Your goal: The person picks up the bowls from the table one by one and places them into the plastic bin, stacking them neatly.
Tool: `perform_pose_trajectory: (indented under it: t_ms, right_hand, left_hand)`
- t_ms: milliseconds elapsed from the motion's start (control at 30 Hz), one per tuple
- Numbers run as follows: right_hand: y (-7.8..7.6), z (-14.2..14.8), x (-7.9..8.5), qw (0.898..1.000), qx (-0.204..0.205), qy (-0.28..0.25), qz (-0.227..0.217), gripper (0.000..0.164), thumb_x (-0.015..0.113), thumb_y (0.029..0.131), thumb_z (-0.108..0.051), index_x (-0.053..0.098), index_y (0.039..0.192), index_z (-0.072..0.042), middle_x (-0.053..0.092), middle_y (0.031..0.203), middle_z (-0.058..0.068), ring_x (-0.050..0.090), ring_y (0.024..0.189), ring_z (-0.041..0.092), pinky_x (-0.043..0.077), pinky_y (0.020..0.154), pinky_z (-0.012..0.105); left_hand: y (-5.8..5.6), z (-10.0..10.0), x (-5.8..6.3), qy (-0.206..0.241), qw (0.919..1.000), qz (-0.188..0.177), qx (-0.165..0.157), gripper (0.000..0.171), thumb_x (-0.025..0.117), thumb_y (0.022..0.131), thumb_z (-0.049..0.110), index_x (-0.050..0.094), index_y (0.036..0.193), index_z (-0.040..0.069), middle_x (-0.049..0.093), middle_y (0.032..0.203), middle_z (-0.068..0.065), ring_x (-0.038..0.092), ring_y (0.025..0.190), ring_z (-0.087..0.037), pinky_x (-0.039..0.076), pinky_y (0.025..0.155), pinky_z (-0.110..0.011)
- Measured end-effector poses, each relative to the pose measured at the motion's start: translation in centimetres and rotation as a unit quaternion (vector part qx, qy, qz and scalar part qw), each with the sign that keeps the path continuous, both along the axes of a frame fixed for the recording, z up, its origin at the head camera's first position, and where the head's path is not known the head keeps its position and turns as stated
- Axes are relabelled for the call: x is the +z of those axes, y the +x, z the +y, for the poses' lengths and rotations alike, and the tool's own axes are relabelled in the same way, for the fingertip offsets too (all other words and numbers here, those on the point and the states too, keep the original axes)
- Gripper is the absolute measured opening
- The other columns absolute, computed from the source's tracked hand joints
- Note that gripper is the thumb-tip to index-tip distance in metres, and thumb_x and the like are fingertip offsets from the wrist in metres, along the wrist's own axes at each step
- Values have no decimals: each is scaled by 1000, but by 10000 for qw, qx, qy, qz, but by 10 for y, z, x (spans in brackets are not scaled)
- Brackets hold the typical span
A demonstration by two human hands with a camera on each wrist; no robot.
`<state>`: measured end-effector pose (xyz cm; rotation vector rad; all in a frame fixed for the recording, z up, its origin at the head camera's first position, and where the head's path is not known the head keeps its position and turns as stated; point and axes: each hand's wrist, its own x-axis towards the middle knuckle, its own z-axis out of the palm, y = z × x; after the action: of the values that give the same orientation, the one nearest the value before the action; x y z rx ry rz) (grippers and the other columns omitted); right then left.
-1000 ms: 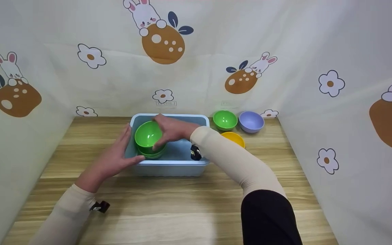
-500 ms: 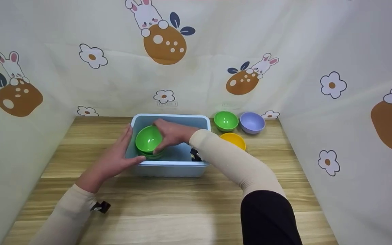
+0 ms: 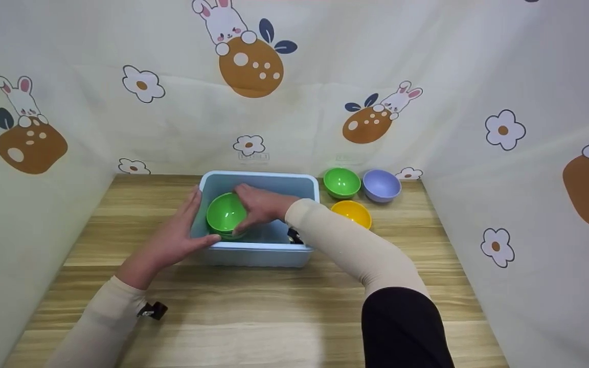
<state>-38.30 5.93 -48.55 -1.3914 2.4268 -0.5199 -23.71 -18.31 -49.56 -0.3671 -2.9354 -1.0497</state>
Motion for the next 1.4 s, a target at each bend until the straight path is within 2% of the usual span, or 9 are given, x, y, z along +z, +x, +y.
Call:
perform_pose_trajectory:
  t_ms: [300, 467, 900, 1067, 1267, 1400]
  right_hand:
    - [-1, 0, -5, 9995, 126, 187, 214, 113, 98, 83, -50, 38, 161, 4, 55, 146, 17, 60, 129, 27, 49, 117, 38]
    - [-1, -1, -5, 9993, 21, 297, 216, 112, 98, 82, -50, 38, 161, 3, 56, 145, 16, 60, 129, 26, 49, 117, 37]
    - [1, 2, 0, 9995, 30, 260, 154, 113, 99, 80, -51, 41, 161, 3, 58, 142, 17, 61, 125, 26, 51, 114, 38]
    - [2, 7, 9, 9993, 49, 356, 138, 111, 98, 82, -51, 43, 160, 4, 59, 142, 19, 62, 126, 29, 51, 113, 40]
    - [1, 15, 26, 9973, 78, 681, 251, 93, 93, 89, -49, 51, 152, 5, 62, 135, 19, 61, 117, 27, 55, 107, 43]
    - [2, 23, 42, 9951, -99, 953, 223, 82, 88, 94, -46, 54, 148, 4, 64, 132, 20, 63, 114, 29, 56, 104, 46]
  left_hand:
    - [1, 0, 0, -56, 10000, 35, 3, 131, 79, 92, 71, 5, 177, 5, 0, 186, -16, 31, 161, -50, 41, 122, -65]
    - [1, 1, 1, -104, 9999, -16, 58, 131, 78, 91, 73, 5, 178, 7, 0, 186, -13, 35, 159, -51, 43, 120, -66]
    - [1, 1, 2, -5, 10000, 11, 21, 132, 81, 91, 68, 3, 177, 5, 0, 185, -16, 27, 163, -49, 37, 124, -66]
    - [0, 2, 2, 4, 10000, 43, -16, 132, 81, 91, 69, 4, 177, 5, 1, 185, -17, 28, 162, -50, 38, 123, -67]
    - [0, 1, 2, 56, 9999, -83, -34, 135, 79, 89, 75, 3, 178, 6, -2, 186, -14, 27, 163, -49, 36, 126, -65]
    - [1, 0, 3, 46, 9998, -206, 16, 139, 76, 86, 82, 1, 178, 9, -4, 186, -10, 29, 162, -50, 36, 125, -67]
